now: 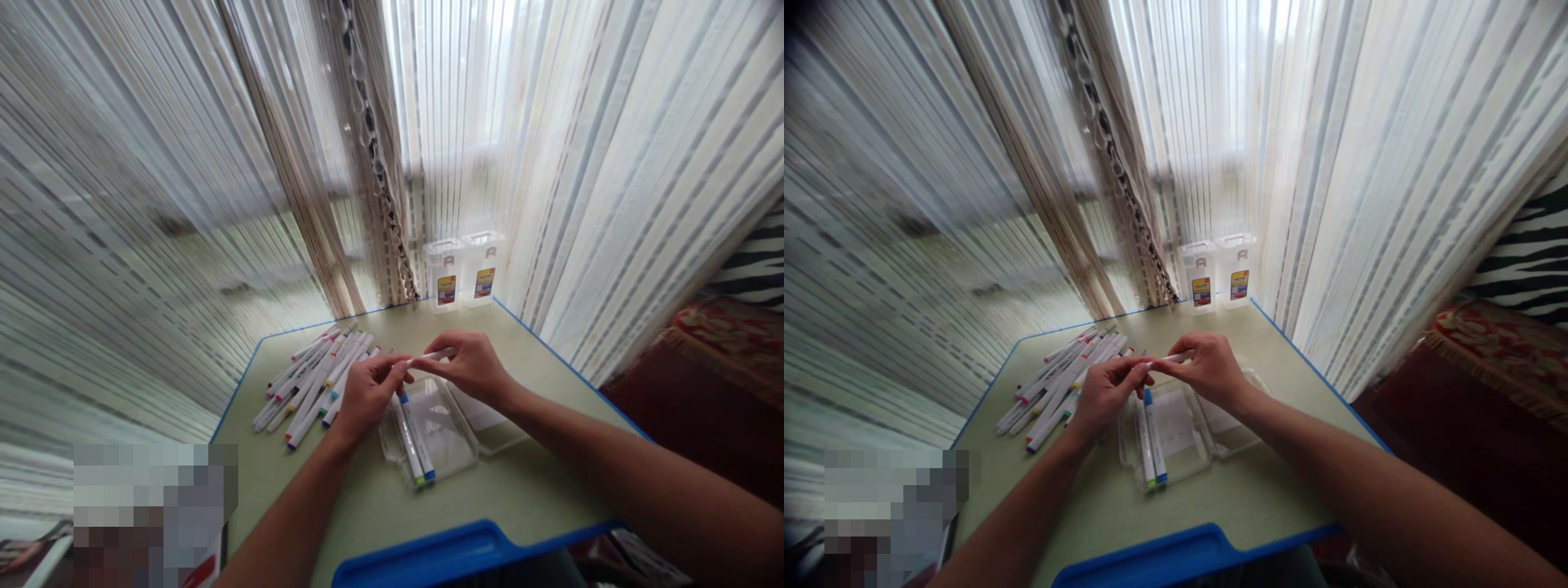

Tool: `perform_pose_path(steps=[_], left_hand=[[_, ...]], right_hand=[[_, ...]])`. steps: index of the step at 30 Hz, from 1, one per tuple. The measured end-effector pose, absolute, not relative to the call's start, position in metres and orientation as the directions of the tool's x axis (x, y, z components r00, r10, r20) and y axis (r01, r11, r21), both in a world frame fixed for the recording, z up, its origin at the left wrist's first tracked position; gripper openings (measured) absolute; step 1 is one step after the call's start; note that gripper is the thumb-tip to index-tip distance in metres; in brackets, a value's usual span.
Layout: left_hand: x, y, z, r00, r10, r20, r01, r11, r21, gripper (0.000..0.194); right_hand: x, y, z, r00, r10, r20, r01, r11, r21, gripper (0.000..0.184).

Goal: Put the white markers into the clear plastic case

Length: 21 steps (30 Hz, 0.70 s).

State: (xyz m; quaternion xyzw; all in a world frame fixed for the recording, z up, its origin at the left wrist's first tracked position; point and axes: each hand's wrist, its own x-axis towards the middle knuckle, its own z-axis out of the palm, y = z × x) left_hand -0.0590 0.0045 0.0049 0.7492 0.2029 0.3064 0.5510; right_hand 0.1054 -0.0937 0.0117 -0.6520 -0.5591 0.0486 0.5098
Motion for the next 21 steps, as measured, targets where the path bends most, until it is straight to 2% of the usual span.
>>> perform_pose_path(steps=[4,9,15,21], left_hand=[[-0.059,0.004,0.005,0.739,0.625,0.254,-0.026,-0.349,0.937,0.032],[-0.060,-0.003,0.011,0.749,0.601,0.280,-0.011,-0.411,0.911,0.036],[-0.061,-0.006,0.011,0.747,0.610,0.266,0.002,-0.402,0.916,0.036],[-0.059,0.003,0.004,0.717,0.639,0.279,-0.028,-0.373,0.927,0.031]], right_hand=[[0.105,-0.095,0.011,0.295,0.762,0.576,0.770,0.166,-0.616,0.033],[0.105,-0.097,0.011,0.305,0.784,0.540,0.803,0.093,-0.589,0.039],[0.103,-0.096,0.012,0.347,0.851,0.393,0.715,0.031,-0.698,0.040],[0.101,-0.095,0.015,0.315,0.906,0.281,0.552,0.066,-0.831,0.032]])
